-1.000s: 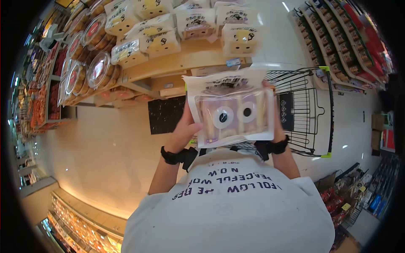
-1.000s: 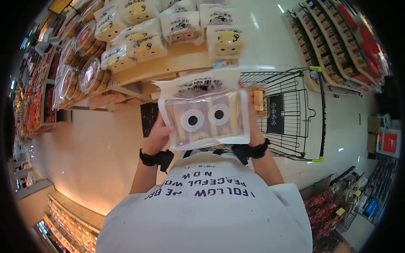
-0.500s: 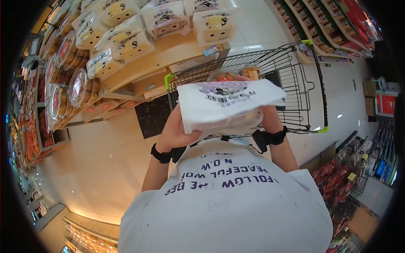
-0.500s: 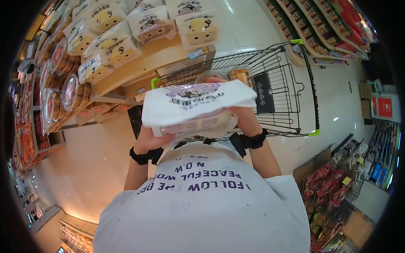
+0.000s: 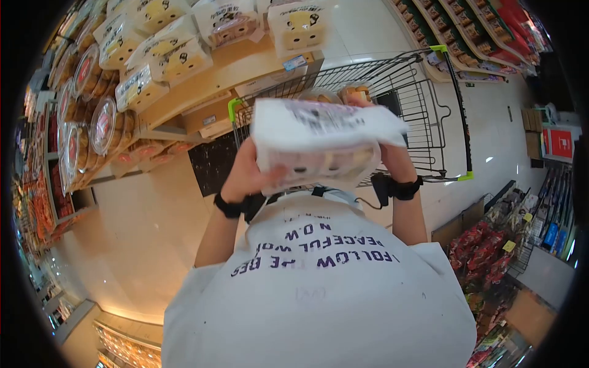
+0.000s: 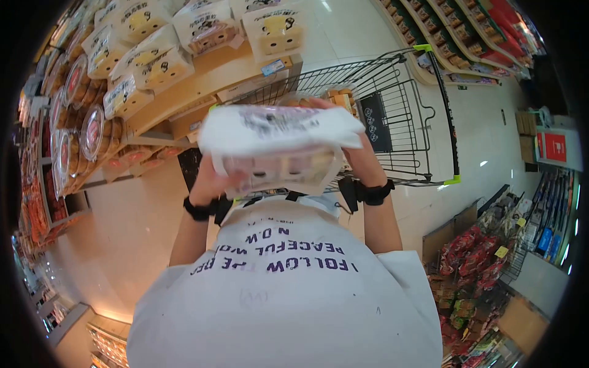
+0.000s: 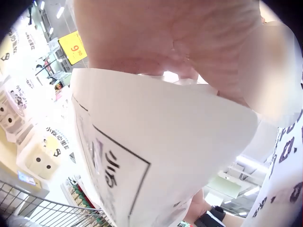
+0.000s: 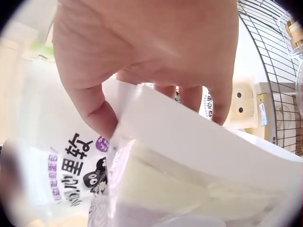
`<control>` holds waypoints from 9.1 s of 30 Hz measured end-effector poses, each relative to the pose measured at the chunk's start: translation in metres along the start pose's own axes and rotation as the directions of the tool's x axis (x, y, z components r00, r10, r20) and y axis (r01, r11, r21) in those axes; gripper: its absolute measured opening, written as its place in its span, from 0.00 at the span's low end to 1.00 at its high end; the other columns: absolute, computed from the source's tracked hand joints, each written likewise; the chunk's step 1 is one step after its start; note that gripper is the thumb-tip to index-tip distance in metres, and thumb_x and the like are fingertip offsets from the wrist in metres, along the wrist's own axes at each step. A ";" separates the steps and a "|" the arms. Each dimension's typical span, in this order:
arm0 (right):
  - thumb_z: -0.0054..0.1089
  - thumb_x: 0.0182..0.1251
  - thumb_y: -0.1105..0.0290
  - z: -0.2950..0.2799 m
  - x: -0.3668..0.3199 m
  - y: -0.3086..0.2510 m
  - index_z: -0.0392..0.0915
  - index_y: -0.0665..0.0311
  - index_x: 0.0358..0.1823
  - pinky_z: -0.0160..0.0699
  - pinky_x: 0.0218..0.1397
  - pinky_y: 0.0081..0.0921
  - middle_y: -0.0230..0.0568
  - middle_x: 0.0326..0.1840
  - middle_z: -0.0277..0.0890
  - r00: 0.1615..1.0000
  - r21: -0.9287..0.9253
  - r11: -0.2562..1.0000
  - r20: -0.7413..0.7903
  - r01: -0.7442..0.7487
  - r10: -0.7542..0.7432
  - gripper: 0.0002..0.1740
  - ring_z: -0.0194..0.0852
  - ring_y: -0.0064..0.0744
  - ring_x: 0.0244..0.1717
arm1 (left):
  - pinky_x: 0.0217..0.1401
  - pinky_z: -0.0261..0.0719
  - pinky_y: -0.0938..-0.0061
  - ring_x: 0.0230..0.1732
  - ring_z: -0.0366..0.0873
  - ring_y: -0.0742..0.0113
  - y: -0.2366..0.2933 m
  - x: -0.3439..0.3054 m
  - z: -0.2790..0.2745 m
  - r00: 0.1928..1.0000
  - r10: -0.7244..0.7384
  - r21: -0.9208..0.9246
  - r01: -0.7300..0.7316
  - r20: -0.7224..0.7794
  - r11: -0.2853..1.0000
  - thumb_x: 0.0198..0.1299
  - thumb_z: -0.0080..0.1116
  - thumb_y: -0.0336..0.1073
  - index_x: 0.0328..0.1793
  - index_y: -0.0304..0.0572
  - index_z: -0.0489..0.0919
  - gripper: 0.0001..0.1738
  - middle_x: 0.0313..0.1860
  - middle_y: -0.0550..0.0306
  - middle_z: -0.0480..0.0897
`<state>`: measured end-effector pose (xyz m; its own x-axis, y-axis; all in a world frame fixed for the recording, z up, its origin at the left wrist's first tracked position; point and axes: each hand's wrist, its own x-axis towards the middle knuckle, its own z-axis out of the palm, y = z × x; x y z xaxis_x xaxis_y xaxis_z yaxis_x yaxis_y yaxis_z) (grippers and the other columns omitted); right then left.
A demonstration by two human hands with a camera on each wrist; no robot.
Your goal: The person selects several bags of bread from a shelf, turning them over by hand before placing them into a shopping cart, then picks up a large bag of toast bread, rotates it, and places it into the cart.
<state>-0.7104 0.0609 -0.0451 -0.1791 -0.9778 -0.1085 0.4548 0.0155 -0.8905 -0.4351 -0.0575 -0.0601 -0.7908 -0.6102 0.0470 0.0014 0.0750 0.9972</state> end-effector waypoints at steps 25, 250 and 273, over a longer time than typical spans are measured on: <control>0.60 0.62 0.69 0.026 0.182 0.064 0.81 0.57 0.48 0.76 0.43 0.35 0.49 0.37 0.81 0.900 -0.843 0.349 0.436 0.408 0.001 0.12 0.79 0.49 0.39 | 0.63 0.69 0.61 0.59 0.71 0.44 -0.094 0.029 -0.086 0.940 0.261 0.742 -0.014 -0.218 0.670 0.49 0.63 0.31 0.70 0.44 0.66 0.38 0.59 0.43 0.74; 0.56 0.67 0.51 -0.123 0.949 0.001 0.77 0.71 0.30 0.74 0.24 0.24 0.42 0.24 0.78 0.728 -0.789 0.575 0.524 0.218 0.442 0.25 0.85 0.35 0.28 | 0.48 0.78 0.58 0.46 0.80 0.46 -0.155 0.759 -0.345 0.059 0.187 0.169 0.733 -0.981 0.659 0.54 0.53 0.35 0.54 0.42 0.78 0.19 0.49 0.43 0.80; 0.49 0.74 0.57 -0.271 1.006 -0.226 0.80 0.67 0.43 0.67 0.52 0.22 0.33 0.43 0.80 0.524 -0.641 0.764 0.678 0.078 0.515 0.19 0.72 0.20 0.45 | 0.40 0.73 0.63 0.35 0.78 0.49 -0.093 0.811 -0.177 0.422 0.182 0.355 0.380 -0.888 0.854 0.61 0.58 0.47 0.42 0.36 0.79 0.19 0.31 0.44 0.81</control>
<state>-1.2293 -0.8694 -0.0726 0.7323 -0.6458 -0.2161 -0.2256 0.0694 -0.9718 -0.9682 -0.6988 -0.1046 0.2105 -0.9443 0.2531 -0.5167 0.1124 0.8487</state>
